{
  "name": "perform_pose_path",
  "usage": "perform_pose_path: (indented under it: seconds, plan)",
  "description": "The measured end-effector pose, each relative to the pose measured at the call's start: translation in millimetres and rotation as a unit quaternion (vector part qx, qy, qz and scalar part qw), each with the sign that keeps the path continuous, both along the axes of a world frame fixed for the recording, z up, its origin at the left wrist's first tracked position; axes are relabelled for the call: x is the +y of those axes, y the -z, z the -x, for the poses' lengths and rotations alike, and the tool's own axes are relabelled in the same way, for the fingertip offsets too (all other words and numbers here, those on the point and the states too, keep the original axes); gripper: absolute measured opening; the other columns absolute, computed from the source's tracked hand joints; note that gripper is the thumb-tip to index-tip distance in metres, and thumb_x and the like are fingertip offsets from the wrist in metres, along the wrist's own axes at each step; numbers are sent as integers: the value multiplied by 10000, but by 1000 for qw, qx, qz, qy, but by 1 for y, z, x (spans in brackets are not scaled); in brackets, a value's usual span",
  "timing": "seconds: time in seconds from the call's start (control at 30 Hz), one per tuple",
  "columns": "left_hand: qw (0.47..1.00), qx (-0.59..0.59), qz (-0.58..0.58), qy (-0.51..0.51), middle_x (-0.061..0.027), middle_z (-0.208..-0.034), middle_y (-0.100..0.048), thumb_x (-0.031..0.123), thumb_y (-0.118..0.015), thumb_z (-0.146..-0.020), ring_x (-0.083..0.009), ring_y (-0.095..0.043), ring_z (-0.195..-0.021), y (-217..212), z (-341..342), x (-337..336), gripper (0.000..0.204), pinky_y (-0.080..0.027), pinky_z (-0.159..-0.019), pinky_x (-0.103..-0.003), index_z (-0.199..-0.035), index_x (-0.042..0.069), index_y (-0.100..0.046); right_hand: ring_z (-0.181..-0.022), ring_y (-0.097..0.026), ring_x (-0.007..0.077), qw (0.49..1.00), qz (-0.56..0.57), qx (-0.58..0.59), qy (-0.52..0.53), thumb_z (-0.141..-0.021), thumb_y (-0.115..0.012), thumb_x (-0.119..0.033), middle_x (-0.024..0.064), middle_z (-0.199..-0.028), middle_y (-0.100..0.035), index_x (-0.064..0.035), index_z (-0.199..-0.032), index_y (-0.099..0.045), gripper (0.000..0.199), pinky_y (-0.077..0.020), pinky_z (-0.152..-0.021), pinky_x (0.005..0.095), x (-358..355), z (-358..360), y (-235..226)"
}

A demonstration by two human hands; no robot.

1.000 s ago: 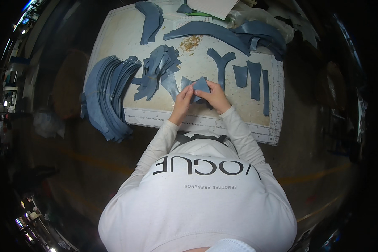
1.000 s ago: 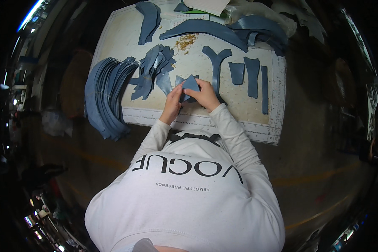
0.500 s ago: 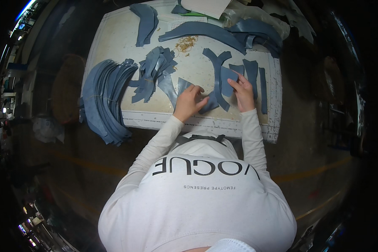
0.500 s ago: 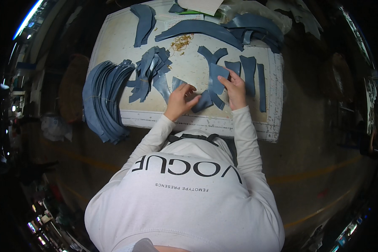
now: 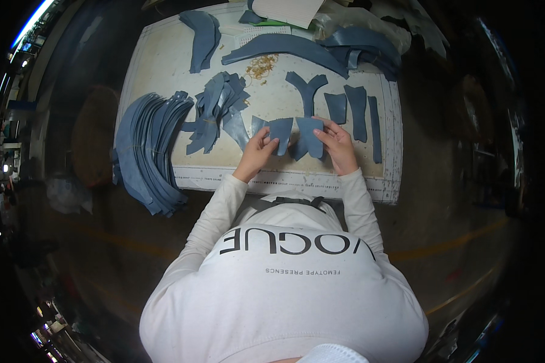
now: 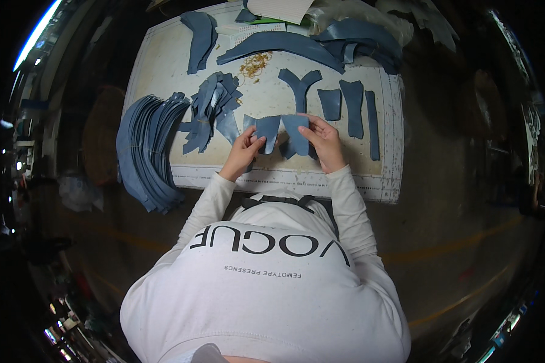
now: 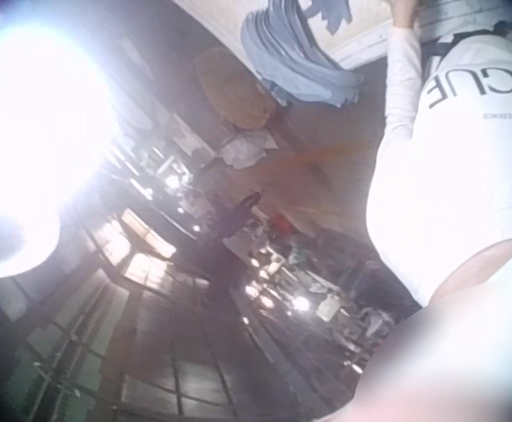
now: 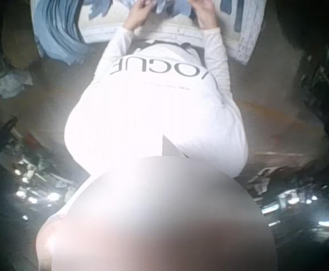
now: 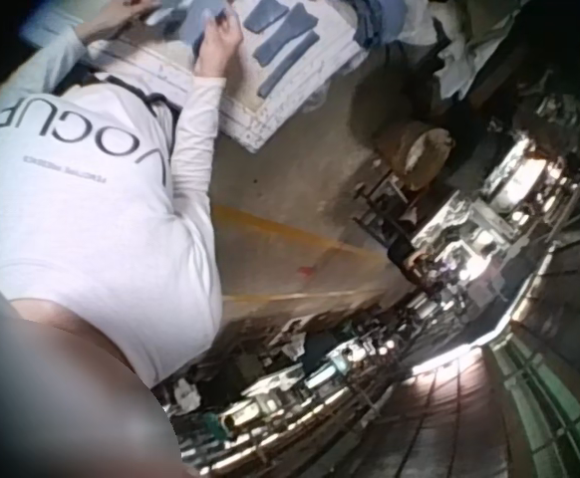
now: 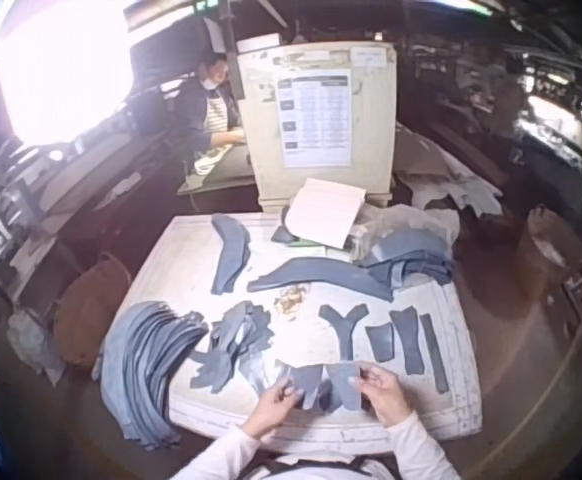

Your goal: The person repeatedly picks up small blue fabric pieces from a table, folds or aligns them, and places them into a growing stack. The person handles the pieces one at a time and maintains a consistent workflow throughout the clip.

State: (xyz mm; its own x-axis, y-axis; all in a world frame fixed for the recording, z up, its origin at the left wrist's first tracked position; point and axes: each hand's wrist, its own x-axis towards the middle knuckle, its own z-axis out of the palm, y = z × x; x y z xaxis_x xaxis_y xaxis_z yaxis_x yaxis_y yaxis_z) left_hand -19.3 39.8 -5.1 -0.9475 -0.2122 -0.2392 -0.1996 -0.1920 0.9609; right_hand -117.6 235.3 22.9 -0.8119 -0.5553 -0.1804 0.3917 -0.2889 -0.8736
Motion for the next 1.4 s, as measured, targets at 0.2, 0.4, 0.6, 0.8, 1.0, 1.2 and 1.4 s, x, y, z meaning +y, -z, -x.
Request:
perform_pose_path:
  seconds: [0.2,0.4,0.6,0.8,1.0,1.2,1.4]
  plan:
    - [955,-91,-277,-61,60,-769,-524,135,-542,-921,-29,-509,-697,-26,0,17,365,-464,-615,-177,-1269,96,-438,-883,-570,74,994,-70,75,23,-837,-613,4,32,-964,-595,-6,-1179,-560,346,-453,-794,185,-37,-13,16]
    - [980,-62,-179,-59,61,-760,-511,112,-549,-912,-31,-502,-699,-13,-1,28,435,-465,-619,-186,-1316,92,-388,-756,-596,73,958,-177,199,103,-791,-658,-9,38,-879,-618,-17,-1112,-598,326,-487,-650,189,-45,-24,23]
    - [989,-30,-139,-27,-35,-934,-629,54,-498,-906,-75,-584,-858,-5,0,29,400,-462,-705,-194,-1295,71,-406,-674,-632,130,958,-240,153,33,-753,-720,-125,65,-787,-655,-11,-940,-647,230,-498,-613,244,-30,-9,37]
    - [957,-19,276,-83,-125,-1046,-607,101,-567,-861,-186,-620,-898,2,-11,0,333,-499,-780,-291,-1186,42,-525,-695,-654,188,832,-397,329,206,-788,-682,-110,101,-809,-676,-19,-951,-642,191,-514,-645,283,16,66,44]
    - [852,-63,483,-194,-124,-903,-539,145,-624,-782,-291,-553,-833,18,-36,-34,278,-444,-747,-388,-1041,58,-571,-690,-654,215,890,-376,196,169,-784,-670,-87,100,-767,-674,-15,-998,-635,229,-516,-686,309,25,111,73]
    - [825,-79,516,-214,-144,-900,-525,133,-635,-763,-324,-542,-846,28,-43,-38,226,-437,-747,-400,-964,55,-565,-933,-574,315,696,-540,438,182,-735,-716,-163,174,-1048,-539,-70,-1259,-478,583,-476,-831,361,16,97,69]
    - [841,-31,499,-208,-156,-966,-515,140,-730,-680,-316,-562,-866,31,-15,-10,442,-461,-753,-395,-1064,48,-530,-1071,-451,389,672,-586,440,107,-687,-740,-180,225,-1154,-427,-131,-1364,-351,783,-414,-915,444,-7,82,69]
